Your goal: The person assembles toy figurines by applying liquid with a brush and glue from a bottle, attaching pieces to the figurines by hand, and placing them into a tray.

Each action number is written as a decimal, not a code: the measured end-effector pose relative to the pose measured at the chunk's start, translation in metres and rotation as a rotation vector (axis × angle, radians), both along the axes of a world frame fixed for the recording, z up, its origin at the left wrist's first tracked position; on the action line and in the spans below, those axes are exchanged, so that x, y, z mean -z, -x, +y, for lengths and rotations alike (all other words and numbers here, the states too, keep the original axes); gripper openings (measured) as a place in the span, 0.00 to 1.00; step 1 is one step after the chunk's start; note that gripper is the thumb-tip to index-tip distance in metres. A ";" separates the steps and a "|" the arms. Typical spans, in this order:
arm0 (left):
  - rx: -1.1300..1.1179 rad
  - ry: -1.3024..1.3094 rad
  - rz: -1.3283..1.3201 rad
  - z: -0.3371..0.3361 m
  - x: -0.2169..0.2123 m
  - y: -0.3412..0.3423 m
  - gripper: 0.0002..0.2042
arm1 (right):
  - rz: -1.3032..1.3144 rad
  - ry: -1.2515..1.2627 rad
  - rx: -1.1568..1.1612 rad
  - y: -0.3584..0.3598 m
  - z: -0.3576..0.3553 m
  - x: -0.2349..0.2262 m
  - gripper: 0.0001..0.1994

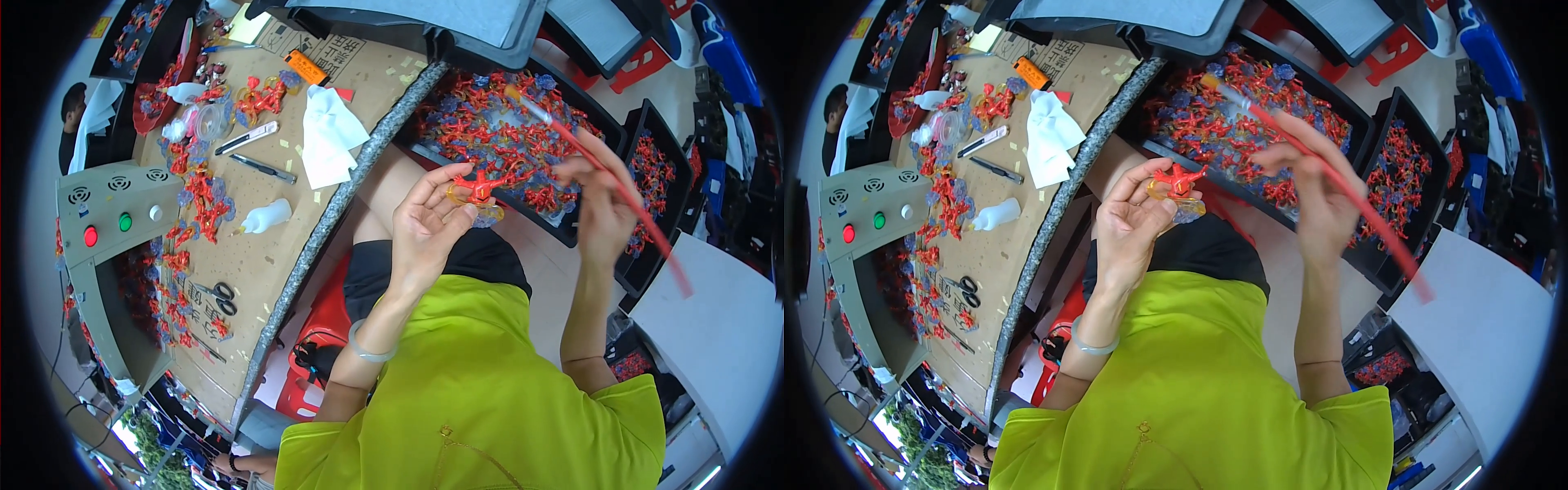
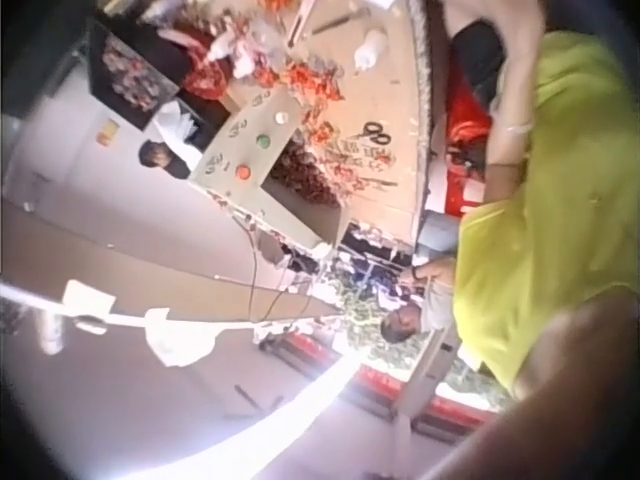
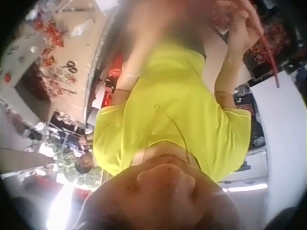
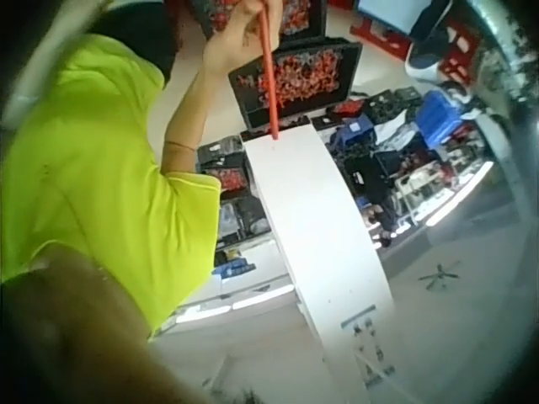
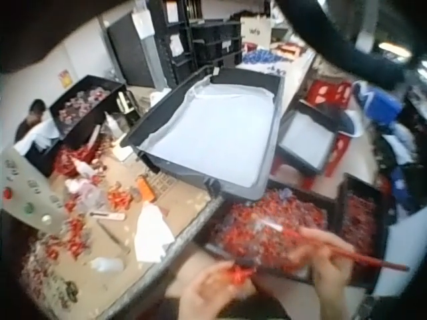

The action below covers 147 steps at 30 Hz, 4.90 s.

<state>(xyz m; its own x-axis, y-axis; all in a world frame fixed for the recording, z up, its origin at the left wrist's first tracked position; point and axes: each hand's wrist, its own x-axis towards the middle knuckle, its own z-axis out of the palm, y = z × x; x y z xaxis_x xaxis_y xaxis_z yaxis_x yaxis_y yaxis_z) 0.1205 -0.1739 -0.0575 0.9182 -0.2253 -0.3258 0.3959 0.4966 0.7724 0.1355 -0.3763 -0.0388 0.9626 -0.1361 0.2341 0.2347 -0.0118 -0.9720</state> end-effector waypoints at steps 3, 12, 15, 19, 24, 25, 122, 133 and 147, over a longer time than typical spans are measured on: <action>-0.047 -0.071 -0.038 0.002 -0.002 0.002 0.21 | -0.058 -0.074 -0.045 0.009 -0.007 -0.016 0.20; -0.086 -0.232 -0.136 0.006 -0.011 0.008 0.22 | -0.173 0.368 -0.228 0.003 0.009 -0.043 0.22; -0.091 -0.208 -0.082 0.008 -0.015 0.008 0.21 | -0.213 0.335 -0.209 -0.001 0.005 -0.052 0.22; -0.094 -0.214 -0.120 0.007 -0.021 0.007 0.21 | -0.225 0.282 -0.340 -0.005 0.020 -0.051 0.21; -0.112 -0.165 -0.082 0.014 -0.020 0.005 0.21 | -0.218 0.289 -0.245 -0.009 0.010 -0.053 0.23; -0.112 -0.166 -0.084 0.014 -0.021 0.005 0.21 | -0.220 0.288 -0.245 -0.008 0.011 -0.050 0.23; -0.222 -0.562 -0.324 0.017 -0.034 0.017 0.23 | -0.061 -0.131 -0.215 0.004 0.094 -0.010 0.18; -0.179 -0.362 -0.195 0.042 -0.039 0.025 0.21 | 0.168 -0.106 -0.422 -0.004 0.102 -0.024 0.14; 0.017 0.579 0.013 0.107 -0.023 0.044 0.24 | 0.334 -0.520 -0.722 -0.020 0.153 -0.013 0.15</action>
